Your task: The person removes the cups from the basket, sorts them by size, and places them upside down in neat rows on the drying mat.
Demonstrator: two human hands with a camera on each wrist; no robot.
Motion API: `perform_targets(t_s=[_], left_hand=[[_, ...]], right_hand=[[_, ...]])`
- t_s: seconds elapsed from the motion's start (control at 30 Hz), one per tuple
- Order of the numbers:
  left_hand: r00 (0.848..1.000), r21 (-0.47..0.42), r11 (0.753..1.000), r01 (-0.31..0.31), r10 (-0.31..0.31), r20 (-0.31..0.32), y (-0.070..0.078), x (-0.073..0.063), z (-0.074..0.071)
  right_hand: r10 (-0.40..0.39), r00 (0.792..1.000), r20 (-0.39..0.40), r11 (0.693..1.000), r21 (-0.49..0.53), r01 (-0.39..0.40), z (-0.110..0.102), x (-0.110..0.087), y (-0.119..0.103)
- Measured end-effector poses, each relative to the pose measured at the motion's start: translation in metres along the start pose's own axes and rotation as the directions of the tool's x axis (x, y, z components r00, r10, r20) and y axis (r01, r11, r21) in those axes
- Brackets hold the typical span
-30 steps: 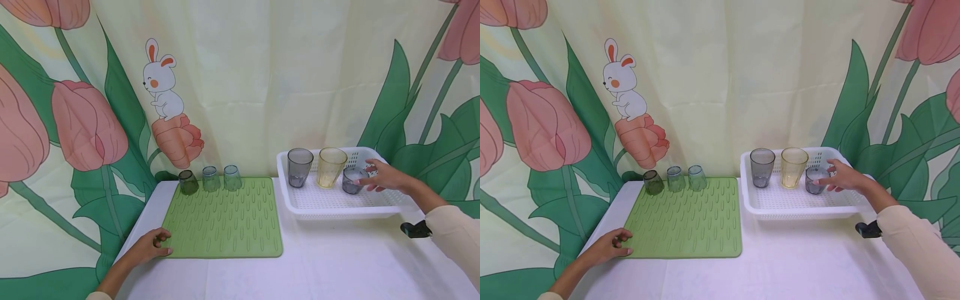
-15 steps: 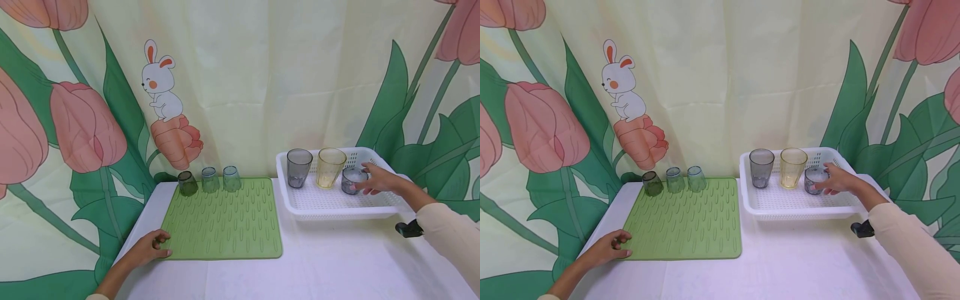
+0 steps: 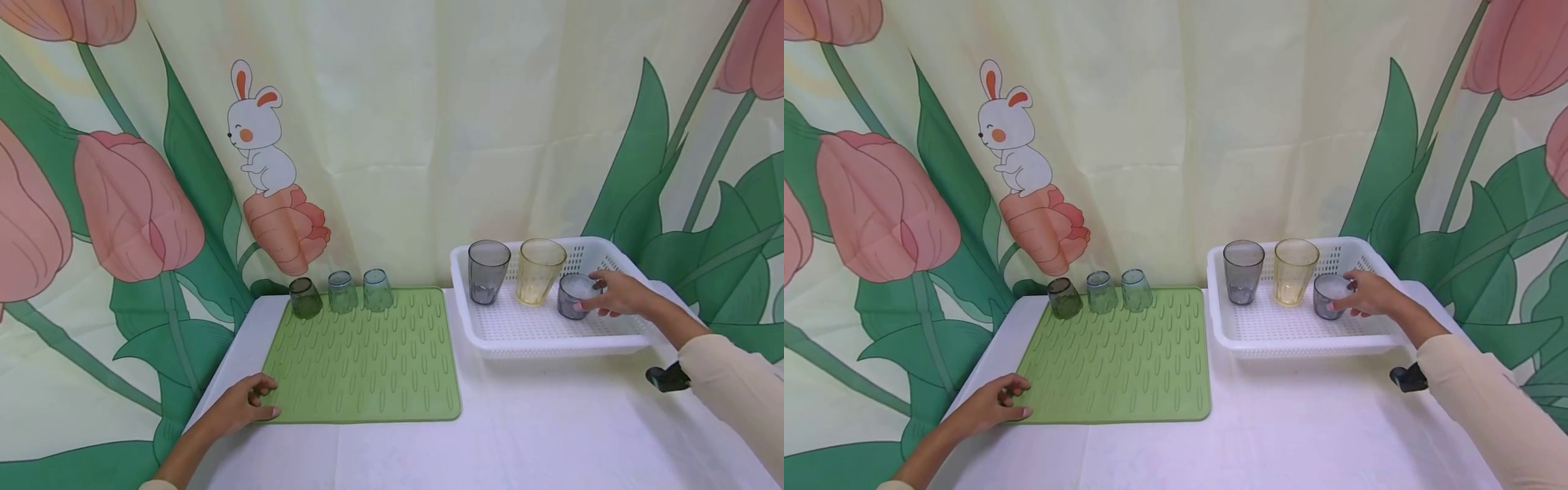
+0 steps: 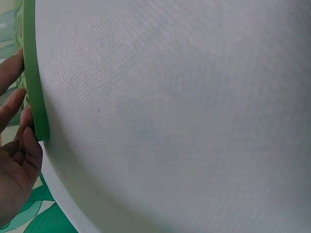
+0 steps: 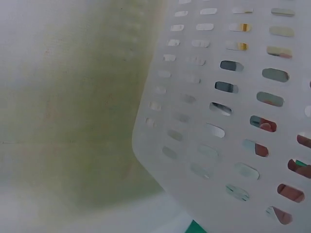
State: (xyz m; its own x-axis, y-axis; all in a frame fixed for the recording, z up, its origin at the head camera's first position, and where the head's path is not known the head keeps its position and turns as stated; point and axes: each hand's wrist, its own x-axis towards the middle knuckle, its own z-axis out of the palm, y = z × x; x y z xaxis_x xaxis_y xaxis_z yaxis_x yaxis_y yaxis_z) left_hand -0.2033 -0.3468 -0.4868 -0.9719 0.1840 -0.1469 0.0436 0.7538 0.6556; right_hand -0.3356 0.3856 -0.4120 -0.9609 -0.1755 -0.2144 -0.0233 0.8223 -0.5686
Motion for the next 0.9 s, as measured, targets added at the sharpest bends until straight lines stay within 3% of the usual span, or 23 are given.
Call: perform_targets(t_s=[0.6, 0.9], left_hand=[[1.0, 0.042, 0.999, -0.028, 0.029, -0.001, 0.009, -0.002, -0.001], [0.995, 0.01, 0.995, -0.096, 0.096, 0.016, 0.041, 0.014, 0.007]], right_hand=[[-0.079, 0.995, -0.06, 0.996, 0.036, 0.081, 0.013, -0.021, -0.009], [-0.116, 0.988, -0.106, 0.988, 0.093, 0.126, 0.014, -0.036, -0.02]])
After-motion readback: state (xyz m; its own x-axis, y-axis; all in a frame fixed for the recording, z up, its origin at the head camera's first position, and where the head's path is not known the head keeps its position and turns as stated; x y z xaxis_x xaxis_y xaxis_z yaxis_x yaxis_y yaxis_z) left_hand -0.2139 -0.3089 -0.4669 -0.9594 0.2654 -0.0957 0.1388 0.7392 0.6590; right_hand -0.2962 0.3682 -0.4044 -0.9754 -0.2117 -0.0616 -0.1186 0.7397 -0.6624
